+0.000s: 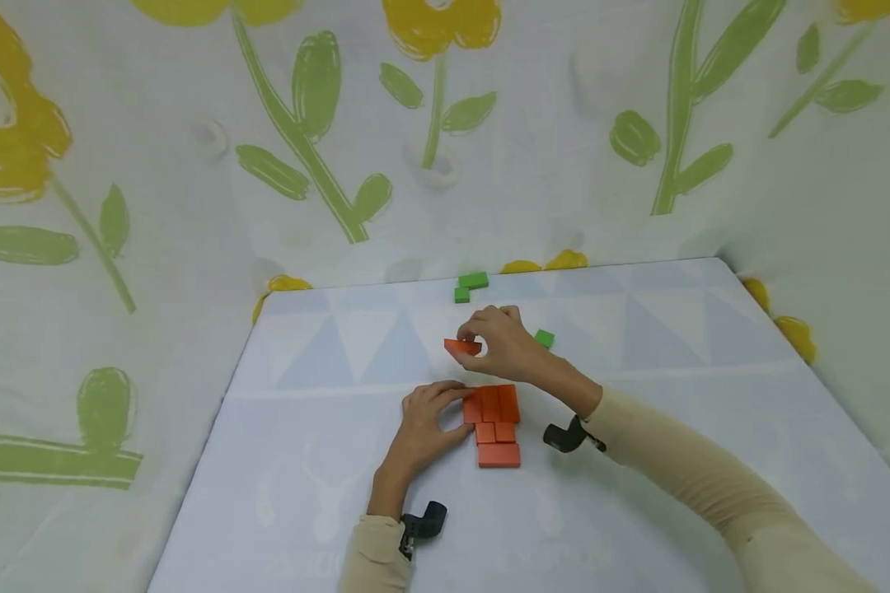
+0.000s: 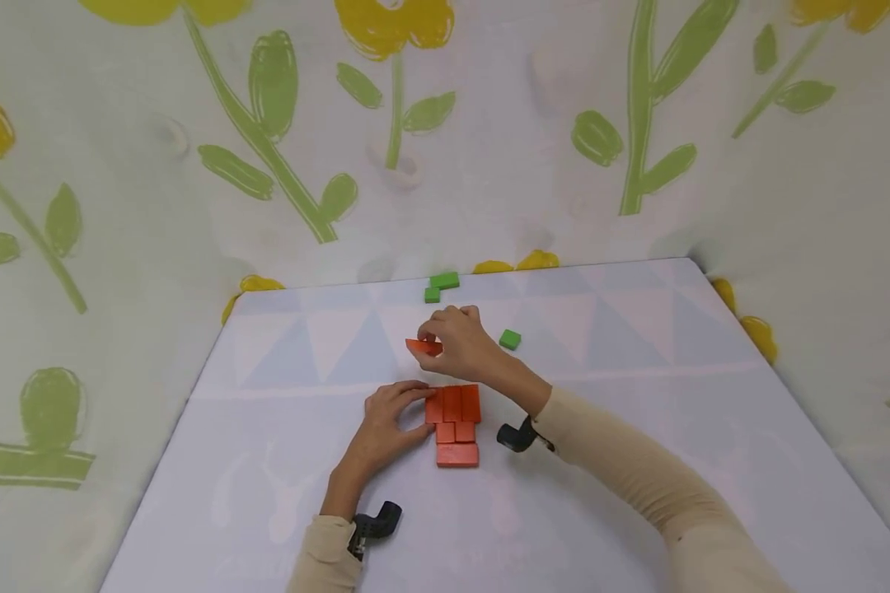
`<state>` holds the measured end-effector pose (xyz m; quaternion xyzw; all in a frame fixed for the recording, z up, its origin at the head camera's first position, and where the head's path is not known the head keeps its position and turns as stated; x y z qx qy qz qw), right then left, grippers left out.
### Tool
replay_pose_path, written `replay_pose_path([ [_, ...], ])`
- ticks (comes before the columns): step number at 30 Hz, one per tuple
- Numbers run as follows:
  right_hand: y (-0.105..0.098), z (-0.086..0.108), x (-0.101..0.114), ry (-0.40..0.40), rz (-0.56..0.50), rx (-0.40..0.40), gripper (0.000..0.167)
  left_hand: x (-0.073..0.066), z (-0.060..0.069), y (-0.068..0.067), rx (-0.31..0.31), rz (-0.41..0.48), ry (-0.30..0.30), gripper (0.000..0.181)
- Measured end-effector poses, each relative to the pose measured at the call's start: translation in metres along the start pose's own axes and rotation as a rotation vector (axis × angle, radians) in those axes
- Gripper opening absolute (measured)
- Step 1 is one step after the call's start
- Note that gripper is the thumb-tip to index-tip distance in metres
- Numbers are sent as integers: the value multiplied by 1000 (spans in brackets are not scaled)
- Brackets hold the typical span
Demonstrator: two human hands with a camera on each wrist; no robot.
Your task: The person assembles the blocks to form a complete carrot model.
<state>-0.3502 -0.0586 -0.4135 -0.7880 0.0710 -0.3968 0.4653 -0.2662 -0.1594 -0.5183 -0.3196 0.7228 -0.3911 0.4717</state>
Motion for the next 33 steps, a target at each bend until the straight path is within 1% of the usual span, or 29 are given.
replay_pose_path([
  [5,-5,41,14,-43,-13,1,17,-1,1,0,-30,4,15,46],
  [9,-3,71,22,-80,-19,-14,19,1,1,0,-33,1,15,47],
  [13,-2,93,31,-117,-9,-41,19,3,1,1,-24,4,7,49],
  [18,0,116,44,-171,-4,-69,20,1,0,1,-13,-3,3,50],
  [21,8,129,50,-204,-5,-71,22,0,2,2,-20,-1,8,49],
  [24,15,140,52,-217,3,-74,25,-1,2,1,-30,2,21,50],
  [29,28,152,48,-209,16,-63,26,-2,1,-1,-41,0,33,50],
  [33,37,157,46,-221,23,-46,25,-2,1,-1,-30,10,29,51],
])
Point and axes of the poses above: each hand's wrist, its own z-axis away from the middle knuckle, its own y-axis out of the palm, x = y × z, the point moved 9 cm from there along -z, towards the middle knuckle, and after that the axes turned 11 degrees about -z, right-handed, at the moved point
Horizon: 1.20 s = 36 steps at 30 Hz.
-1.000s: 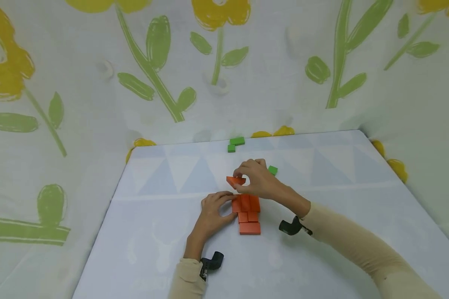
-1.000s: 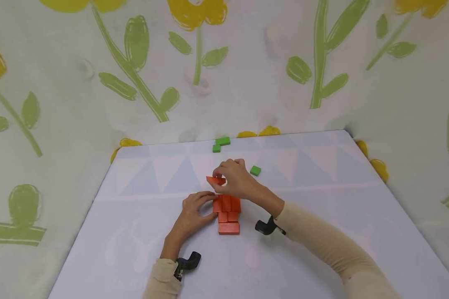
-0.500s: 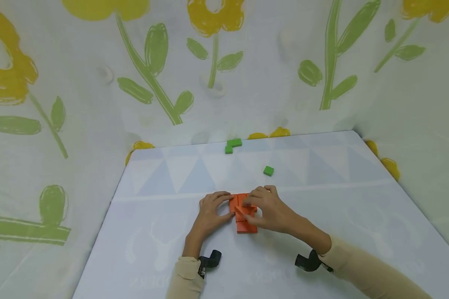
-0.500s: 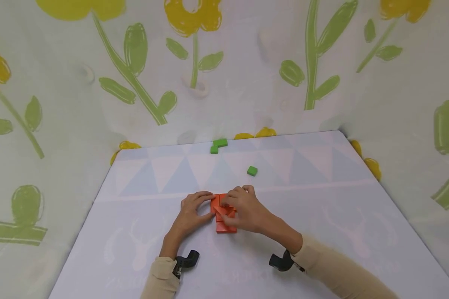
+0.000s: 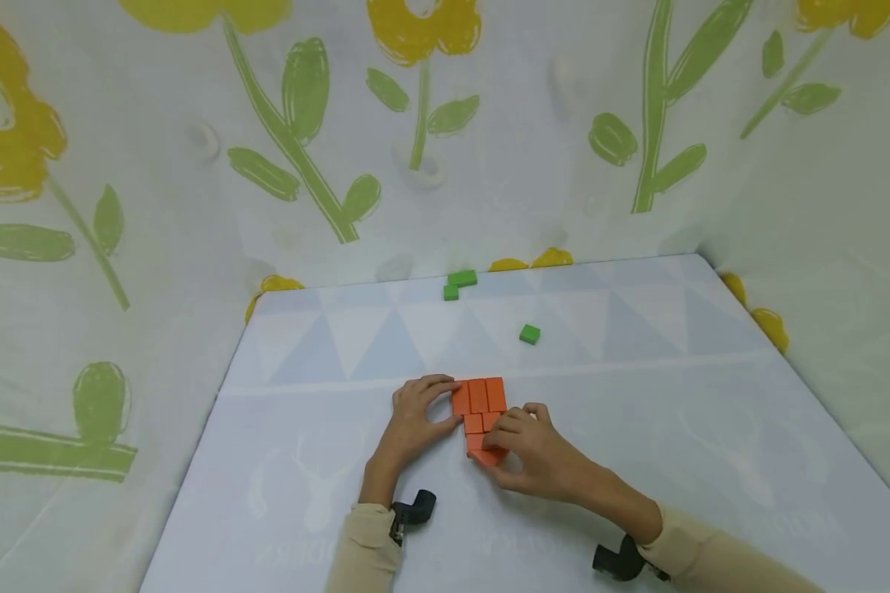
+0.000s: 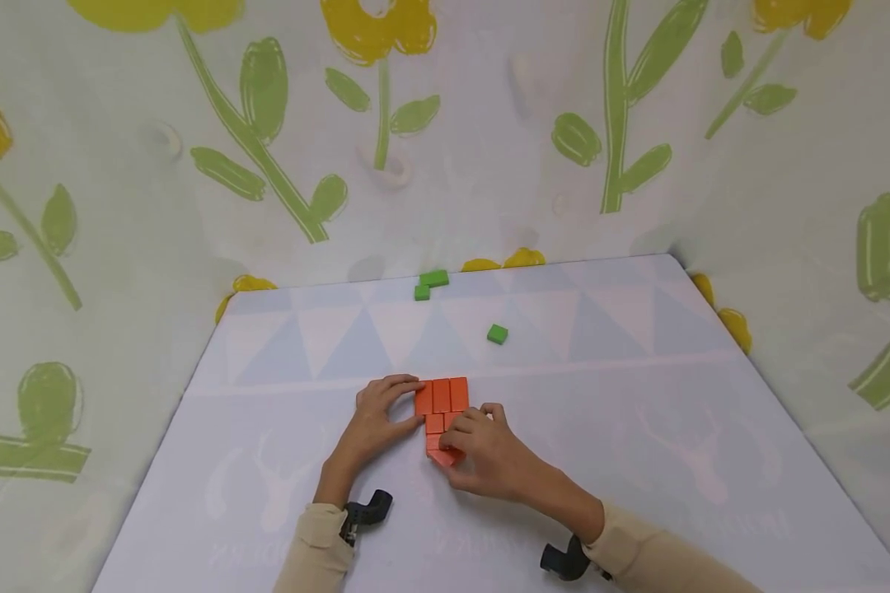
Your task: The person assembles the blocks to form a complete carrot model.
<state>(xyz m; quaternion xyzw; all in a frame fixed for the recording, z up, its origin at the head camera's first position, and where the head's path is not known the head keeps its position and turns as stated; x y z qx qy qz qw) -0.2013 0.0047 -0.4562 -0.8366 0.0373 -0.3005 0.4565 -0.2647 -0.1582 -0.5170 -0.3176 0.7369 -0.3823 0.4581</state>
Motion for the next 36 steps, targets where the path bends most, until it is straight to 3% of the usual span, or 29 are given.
replay_pose_path([
  [15,12,-3,-7,-32,-3,6,26,4,-2,-5,4,-12,-17,50],
  [21,7,-8,-9,-29,-12,2,28,5,-3,-5,0,-8,-10,50],
  [28,-14,-31,-31,89,-31,6,24,8,-3,-3,-1,-2,-13,49],
  [36,-52,-75,-80,173,10,-44,23,3,-2,3,15,-1,-13,49],
])
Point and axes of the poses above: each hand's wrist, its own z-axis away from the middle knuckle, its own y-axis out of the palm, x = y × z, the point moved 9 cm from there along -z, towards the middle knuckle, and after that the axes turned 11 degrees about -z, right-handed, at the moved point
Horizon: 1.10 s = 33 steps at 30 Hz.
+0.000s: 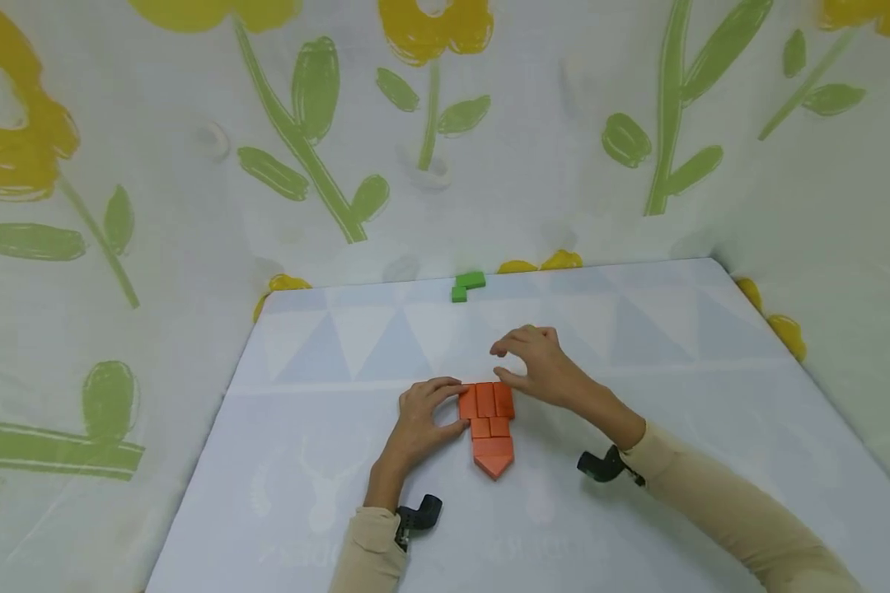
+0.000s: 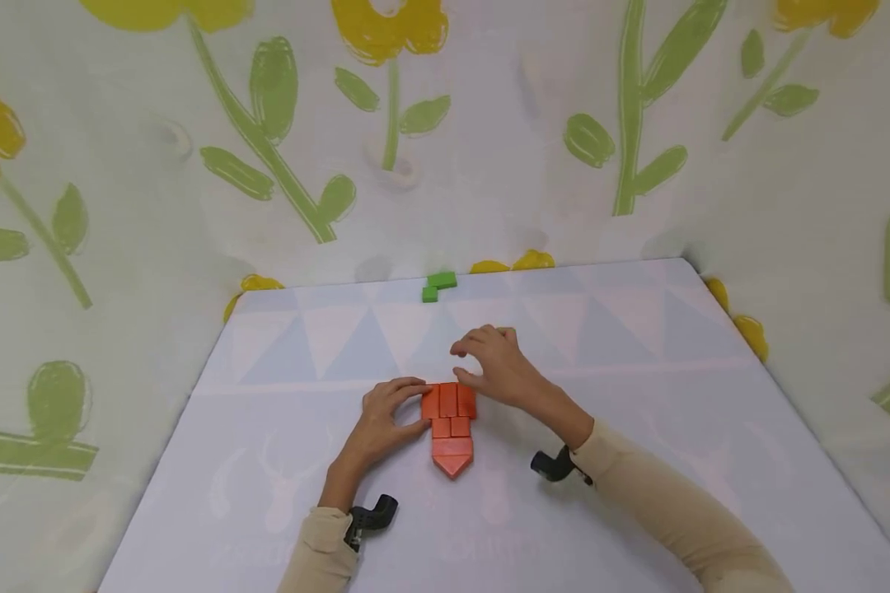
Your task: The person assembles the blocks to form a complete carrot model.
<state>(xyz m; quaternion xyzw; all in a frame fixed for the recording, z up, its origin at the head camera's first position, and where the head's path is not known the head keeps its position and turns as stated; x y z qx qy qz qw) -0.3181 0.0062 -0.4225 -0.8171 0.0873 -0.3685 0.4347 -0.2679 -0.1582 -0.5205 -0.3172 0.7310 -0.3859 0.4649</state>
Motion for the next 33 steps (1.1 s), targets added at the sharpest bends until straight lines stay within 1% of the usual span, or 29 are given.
replay_pose_path([
  [3,-7,-26,-21,38,36,3,25,0,1,0,13,-2,-10,50],
  [8,-16,-64,-52,84,85,-8,26,0,0,0,2,-10,-13,49],
  [11,-14,-83,-66,120,77,-21,27,-1,2,-2,-5,-6,-11,49],
  [14,-9,-101,-82,161,65,-8,33,0,4,-3,-6,1,-17,49],
  [19,-3,-130,-111,221,124,38,43,-2,0,-2,-9,-2,-8,50],
  [23,4,-147,-130,281,143,83,49,-3,-1,-2,-14,10,-1,50],
  [28,19,-159,-148,343,155,149,52,-3,0,-3,-33,4,4,49],
  [31,28,-164,-156,360,184,167,47,-3,1,-3,-28,-6,-1,49],
  [33,32,-166,-159,366,196,161,42,-2,1,-4,-20,-12,-3,50],
])
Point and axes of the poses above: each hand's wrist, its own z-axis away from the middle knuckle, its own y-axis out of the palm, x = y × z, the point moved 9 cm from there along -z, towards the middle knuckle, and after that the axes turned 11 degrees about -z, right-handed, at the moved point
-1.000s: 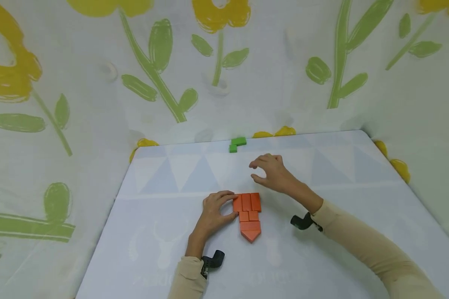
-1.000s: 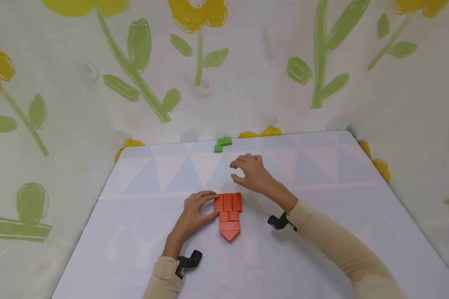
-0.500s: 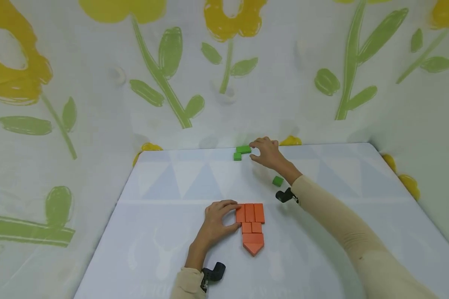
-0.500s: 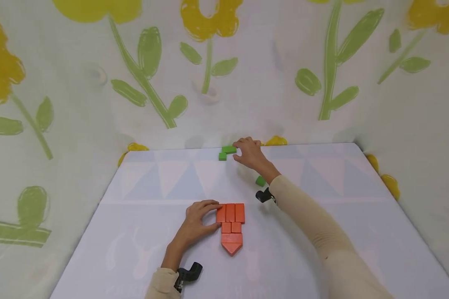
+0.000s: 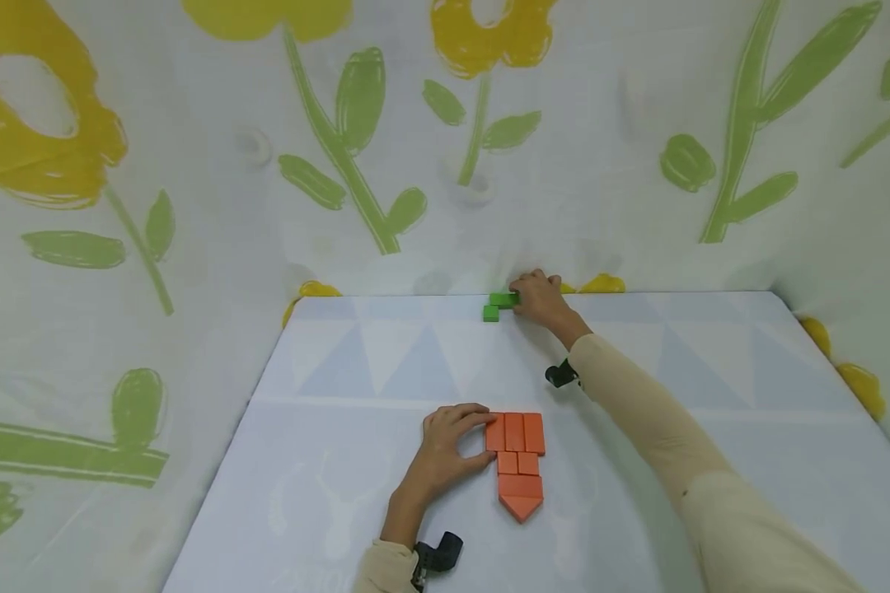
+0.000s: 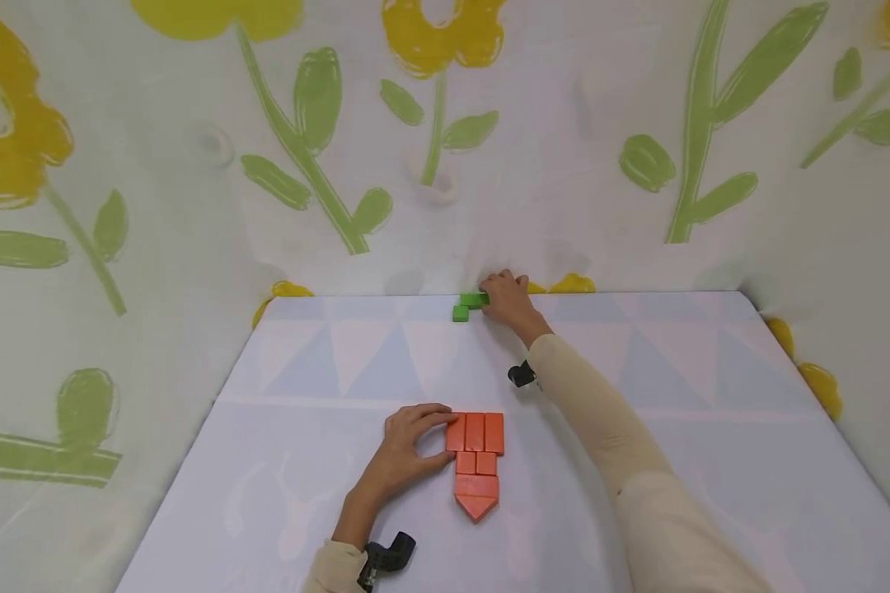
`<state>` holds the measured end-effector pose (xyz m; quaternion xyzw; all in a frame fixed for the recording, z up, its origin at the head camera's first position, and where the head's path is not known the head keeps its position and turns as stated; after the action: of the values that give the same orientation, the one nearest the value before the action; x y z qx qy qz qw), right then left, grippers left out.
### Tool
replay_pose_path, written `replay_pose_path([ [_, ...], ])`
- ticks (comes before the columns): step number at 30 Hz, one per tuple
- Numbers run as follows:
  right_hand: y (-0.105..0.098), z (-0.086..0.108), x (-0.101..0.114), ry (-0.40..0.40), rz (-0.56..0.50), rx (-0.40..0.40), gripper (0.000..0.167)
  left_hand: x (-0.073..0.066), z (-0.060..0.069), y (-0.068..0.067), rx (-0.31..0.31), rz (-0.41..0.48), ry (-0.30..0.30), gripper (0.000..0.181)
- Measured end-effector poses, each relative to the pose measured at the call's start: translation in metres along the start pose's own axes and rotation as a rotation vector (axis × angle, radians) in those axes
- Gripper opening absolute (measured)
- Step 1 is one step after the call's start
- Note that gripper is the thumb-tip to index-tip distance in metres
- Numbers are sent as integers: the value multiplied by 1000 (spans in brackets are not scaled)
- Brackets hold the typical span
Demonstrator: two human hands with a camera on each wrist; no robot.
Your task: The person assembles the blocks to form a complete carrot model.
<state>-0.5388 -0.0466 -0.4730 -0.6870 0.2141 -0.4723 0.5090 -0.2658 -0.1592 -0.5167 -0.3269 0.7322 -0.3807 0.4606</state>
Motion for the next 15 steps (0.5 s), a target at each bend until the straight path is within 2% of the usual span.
replay_pose_path([
  [4,-1,8,-6,11,6,-15,32,-6,2,0,-4,-5,10,50],
  [10,-15,28,-7,20,-15,-11,33,-8,3,-1,-18,-14,16,50],
  [15,-28,51,4,-45,-34,0,30,-4,1,-2,-7,-8,6,49],
])
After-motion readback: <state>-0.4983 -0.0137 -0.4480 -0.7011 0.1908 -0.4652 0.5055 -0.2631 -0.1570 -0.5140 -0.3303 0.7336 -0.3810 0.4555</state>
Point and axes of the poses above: each hand's wrist, its own z-axis away from the middle knuckle, its own y-axis out of the palm, x = y × z, the point moved 9 cm from there along -z, towards the middle knuckle, and after that the axes turned 11 degrees about -z, right-handed, at the moved point
